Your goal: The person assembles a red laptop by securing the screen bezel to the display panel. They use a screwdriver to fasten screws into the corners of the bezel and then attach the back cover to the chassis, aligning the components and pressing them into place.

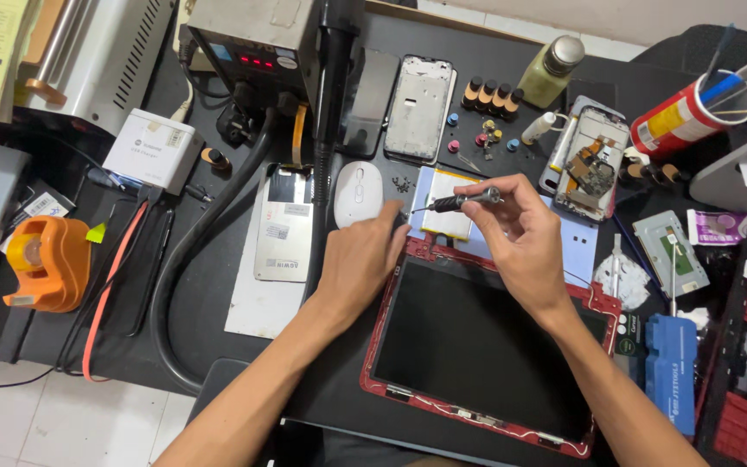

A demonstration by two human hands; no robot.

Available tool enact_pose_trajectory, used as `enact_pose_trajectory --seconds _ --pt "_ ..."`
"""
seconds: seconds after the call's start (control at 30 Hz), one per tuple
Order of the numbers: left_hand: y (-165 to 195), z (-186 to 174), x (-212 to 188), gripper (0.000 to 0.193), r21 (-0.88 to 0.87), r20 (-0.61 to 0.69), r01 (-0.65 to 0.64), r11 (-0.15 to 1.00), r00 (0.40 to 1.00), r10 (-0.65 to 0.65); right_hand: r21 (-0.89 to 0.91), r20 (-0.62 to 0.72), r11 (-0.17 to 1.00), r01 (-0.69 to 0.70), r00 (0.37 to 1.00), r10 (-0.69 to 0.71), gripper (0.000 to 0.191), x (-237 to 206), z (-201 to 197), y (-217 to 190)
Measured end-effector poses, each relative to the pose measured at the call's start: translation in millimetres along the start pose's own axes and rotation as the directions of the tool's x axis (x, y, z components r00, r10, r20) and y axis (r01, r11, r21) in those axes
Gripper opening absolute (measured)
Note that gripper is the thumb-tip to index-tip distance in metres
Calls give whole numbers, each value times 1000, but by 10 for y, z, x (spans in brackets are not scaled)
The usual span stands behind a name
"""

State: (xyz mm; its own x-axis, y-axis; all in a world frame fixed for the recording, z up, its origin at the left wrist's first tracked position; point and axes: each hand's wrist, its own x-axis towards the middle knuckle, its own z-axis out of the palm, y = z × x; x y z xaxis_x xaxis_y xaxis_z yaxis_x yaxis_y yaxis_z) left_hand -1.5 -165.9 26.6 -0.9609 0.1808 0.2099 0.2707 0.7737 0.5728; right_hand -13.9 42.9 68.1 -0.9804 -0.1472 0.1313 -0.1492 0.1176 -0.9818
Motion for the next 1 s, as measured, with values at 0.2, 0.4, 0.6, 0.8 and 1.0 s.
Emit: enact_pose_trajectory --seconds 0.2,0.4,0.6,0.8,1.0 --pt "70 -49 36 17 -339 -18 110 934 992 -123 19 -6 1000 9 1000 -9 14 -137 -62 -152" --pt "79 -119 68 15 -592 82 155 791 988 -132 17 -59 1000 22 998 -21 13 -213 -144 -238" --pt "140 -113 32 16 -666 207 216 714 973 -102 70 -75 997 27 997 -22 13 -331 -190 -254" --pt "165 -147 9 19 -731 296 247 636 955 -31 115 -104 993 25 995 -13 14 -426 -262 -252" --pt "195 -174 25 24 -763 418 353 541 908 -2 159 -105 987 22 994 -5 15 -424 -307 -216"
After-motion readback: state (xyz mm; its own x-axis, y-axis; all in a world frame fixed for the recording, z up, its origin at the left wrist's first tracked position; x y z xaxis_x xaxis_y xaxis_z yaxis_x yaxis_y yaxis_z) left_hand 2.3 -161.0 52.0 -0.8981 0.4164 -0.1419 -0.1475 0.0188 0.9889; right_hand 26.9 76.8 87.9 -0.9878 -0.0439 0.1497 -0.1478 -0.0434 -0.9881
